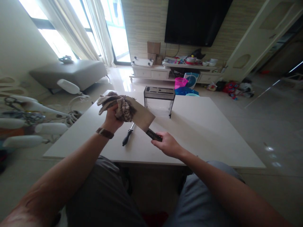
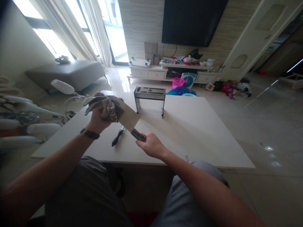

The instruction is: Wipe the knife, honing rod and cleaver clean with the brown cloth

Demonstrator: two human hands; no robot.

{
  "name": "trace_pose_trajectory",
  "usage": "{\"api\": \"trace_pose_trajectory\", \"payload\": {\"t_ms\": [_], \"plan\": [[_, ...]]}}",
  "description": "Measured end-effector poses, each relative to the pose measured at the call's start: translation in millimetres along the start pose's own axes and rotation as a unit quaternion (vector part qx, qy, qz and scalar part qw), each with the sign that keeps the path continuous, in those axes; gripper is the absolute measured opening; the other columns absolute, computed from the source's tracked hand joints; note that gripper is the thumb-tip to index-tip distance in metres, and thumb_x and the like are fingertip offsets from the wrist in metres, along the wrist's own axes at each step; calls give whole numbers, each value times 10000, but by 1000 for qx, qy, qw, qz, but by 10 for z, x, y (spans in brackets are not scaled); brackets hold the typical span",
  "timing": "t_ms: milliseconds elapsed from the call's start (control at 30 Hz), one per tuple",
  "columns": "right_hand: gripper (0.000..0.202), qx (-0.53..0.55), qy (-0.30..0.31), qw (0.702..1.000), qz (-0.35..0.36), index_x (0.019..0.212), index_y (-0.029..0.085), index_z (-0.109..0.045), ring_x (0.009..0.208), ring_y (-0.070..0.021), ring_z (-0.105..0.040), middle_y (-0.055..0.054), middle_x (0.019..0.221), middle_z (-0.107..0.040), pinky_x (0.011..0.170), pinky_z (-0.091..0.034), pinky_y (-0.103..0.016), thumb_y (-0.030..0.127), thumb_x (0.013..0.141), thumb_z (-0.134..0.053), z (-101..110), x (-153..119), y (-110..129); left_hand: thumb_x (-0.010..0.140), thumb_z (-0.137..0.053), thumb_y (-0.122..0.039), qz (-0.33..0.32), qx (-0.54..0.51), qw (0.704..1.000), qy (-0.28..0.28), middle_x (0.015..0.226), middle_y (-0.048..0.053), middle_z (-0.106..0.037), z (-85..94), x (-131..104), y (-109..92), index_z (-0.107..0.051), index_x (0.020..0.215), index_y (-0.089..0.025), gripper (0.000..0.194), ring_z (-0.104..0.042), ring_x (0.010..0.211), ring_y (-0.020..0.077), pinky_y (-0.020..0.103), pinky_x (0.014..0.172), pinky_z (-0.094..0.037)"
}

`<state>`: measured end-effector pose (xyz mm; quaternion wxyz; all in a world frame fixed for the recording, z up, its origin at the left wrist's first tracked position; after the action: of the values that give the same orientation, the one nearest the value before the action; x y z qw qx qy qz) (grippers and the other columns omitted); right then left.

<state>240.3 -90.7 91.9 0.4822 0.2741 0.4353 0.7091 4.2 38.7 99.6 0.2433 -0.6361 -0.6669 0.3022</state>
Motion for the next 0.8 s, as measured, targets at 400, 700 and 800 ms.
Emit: {"api": "trace_pose_trajectory", "payload": {"t_ms": [400, 700, 800], "plan": [[232, 45, -50, 998, -21, 800, 181, -595, 582, -123, -465, 30, 614, -541, 561, -307, -256, 402, 860, -632, 23, 24, -24, 811, -703, -212, 67, 4, 998, -6, 942, 49, -787, -131, -237, 323, -721, 937, -190, 129, -757, 969, 241, 372, 892, -629], [207, 62, -75, 995, -18, 798, 184, -608, 570, -127, -494, 32, 582, -556, 551, -350, -247, 381, 851, -639, -6, 71, -102, 730, -799, -136, 131, 83, 987, 48, 912, 52, -782, -430, -690, 715, -744, 919, -169, 200, -747, 785, 217, 343, 768, -624], [188, 54, -75, 996, -15, 800, 172, -636, 601, -137, -519, 23, 586, -570, 572, -373, -247, 354, 845, -641, -17, 67, -94, 674, -859, -127, 128, 106, 984, 62, 978, 69, -786, -438, -767, 751, -757, 925, -156, 273, -738, 791, 202, 323, 757, -610]]}}
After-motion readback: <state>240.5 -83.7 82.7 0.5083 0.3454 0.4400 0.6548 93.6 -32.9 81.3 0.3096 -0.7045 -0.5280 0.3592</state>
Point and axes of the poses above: each hand's wrist, its own x-axis towards the middle knuckle, its own z-axis out of the back of the hand, y = z × x, the point moved 5 cm from there along x, towards the middle knuckle
